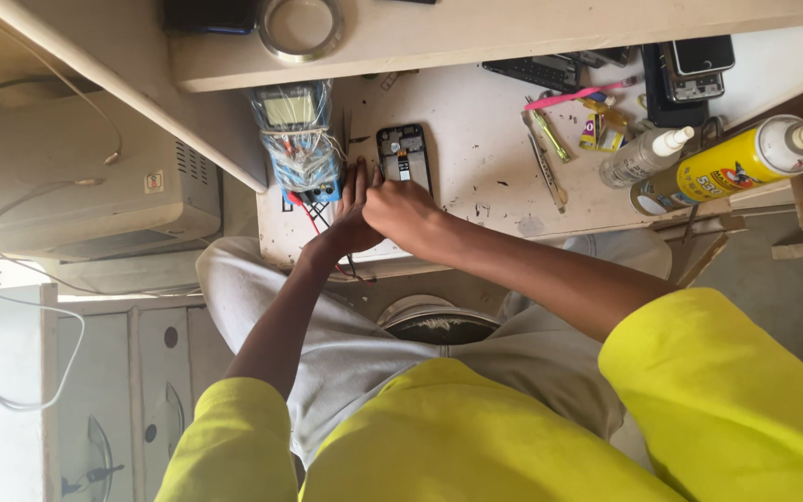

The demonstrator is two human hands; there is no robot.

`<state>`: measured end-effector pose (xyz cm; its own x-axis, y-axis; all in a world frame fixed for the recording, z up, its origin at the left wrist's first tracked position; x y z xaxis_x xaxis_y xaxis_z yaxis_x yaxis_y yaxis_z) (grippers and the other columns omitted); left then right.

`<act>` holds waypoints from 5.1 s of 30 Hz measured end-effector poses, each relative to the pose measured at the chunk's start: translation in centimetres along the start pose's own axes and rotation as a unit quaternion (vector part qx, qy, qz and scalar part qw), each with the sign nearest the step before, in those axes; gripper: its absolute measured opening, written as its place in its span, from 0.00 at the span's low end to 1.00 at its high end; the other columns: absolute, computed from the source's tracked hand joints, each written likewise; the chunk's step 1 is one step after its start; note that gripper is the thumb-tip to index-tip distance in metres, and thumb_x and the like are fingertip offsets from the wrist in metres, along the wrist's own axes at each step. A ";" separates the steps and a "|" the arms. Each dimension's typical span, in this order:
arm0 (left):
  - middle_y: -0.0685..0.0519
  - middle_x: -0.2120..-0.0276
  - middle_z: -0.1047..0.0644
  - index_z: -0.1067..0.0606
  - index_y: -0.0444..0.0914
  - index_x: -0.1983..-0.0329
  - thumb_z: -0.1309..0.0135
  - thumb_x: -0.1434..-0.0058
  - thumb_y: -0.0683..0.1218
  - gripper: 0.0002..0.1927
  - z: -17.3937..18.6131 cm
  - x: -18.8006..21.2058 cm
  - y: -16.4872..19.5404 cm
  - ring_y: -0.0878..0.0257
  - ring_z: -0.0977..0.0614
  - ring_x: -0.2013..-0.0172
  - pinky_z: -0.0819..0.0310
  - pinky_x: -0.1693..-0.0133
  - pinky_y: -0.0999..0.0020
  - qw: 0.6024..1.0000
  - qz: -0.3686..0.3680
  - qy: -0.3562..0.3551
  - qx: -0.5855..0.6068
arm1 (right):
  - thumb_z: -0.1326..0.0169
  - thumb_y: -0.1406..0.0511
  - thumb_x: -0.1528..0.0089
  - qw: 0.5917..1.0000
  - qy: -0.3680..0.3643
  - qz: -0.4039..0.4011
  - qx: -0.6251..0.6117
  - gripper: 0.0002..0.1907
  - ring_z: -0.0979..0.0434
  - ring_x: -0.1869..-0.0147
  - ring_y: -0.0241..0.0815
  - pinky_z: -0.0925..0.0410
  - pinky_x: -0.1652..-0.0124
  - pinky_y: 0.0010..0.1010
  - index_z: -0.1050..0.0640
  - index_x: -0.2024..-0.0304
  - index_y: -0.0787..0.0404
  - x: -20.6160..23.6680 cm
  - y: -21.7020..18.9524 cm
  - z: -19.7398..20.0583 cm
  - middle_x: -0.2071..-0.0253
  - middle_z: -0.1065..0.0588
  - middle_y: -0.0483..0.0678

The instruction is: The person sits at a repair bench and disassembles a smartphone. They use a screwdriver to remove screws from the phone's back, pry open the rear cover, lift out the battery, and hold the opened chassis while working on internal components.

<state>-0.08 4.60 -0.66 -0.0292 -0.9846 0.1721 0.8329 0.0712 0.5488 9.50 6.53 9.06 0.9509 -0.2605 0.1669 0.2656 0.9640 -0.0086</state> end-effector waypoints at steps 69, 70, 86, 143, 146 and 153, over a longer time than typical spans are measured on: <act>0.32 0.24 0.67 0.60 0.37 0.21 0.34 0.45 0.62 0.62 0.3 1.8 1.2 0.33 0.66 0.25 0.61 0.29 0.38 0.999 -0.015 0.030 0.018 | 0.41 0.78 0.49 0.992 -0.015 0.083 -0.091 0.07 0.18 0.56 0.60 0.25 0.59 0.44 0.20 0.67 0.73 1.1 3.2 0.5 0.64 0.22 0.64; 0.32 0.24 0.68 0.60 0.36 0.21 0.34 0.45 0.62 0.62 0.3 1.8 1.1 0.33 0.66 0.25 0.62 0.29 0.38 0.999 -0.014 0.027 0.013 | 0.40 0.77 0.50 0.992 -0.033 0.083 -0.090 0.07 0.18 0.56 0.60 0.25 0.59 0.43 0.19 0.68 0.73 1.0 3.0 0.4 0.64 0.22 0.64; 0.31 0.24 0.67 0.61 0.36 0.21 0.35 0.45 0.62 0.62 0.4 1.6 1.3 0.34 0.67 0.25 0.63 0.29 0.39 0.999 -0.020 0.029 0.007 | 0.42 0.79 0.55 0.975 0.071 0.068 -0.198 0.08 0.19 0.62 0.66 0.26 0.66 0.47 0.20 0.72 0.73 2.8 3.3 2.4 0.69 0.23 0.68; 0.28 0.25 0.62 0.55 0.27 0.24 0.33 0.50 0.66 0.66 -1.9 1.1 2.8 0.26 0.61 0.27 0.61 0.30 0.35 0.993 0.038 0.114 0.004 | 0.46 0.77 0.43 0.705 0.386 -0.341 -0.487 0.08 0.19 0.76 0.37 0.29 0.76 0.27 0.25 0.61 0.67 14.9 -0.6 -5.3 0.75 0.24 0.50; 0.28 0.25 0.64 0.55 0.27 0.24 0.33 0.50 0.65 0.66 -2.1 1.1 2.9 0.27 0.62 0.27 0.60 0.30 0.36 0.992 0.038 0.117 0.002 | 0.45 0.77 0.42 0.711 0.384 -0.336 -0.484 0.07 0.19 0.76 0.37 0.28 0.75 0.27 0.25 0.61 0.67 14.8 -0.6 -5.3 0.74 0.24 0.50; 0.30 0.25 0.66 0.58 0.27 0.24 0.33 0.49 0.66 0.67 -1.9 1.0 3.3 0.28 0.65 0.27 0.63 0.31 0.35 0.994 0.056 0.094 -0.006 | 0.44 0.77 0.42 0.716 0.372 -0.342 -0.481 0.08 0.18 0.75 0.38 0.29 0.75 0.28 0.26 0.61 0.66 14.8 -0.8 -4.6 0.73 0.24 0.50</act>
<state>3.67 3.58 -0.29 0.1663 -0.9832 0.0755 0.8316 0.1810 0.5250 24.13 1.63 6.99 0.2716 -0.9559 -0.1121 0.3553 0.2078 -0.9114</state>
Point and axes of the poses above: each hand's wrist, its own x-axis away from the middle knuckle, its own z-axis out of the back of the hand, y = z × x, the point moved 4 cm from there along -x, towards the middle knuckle
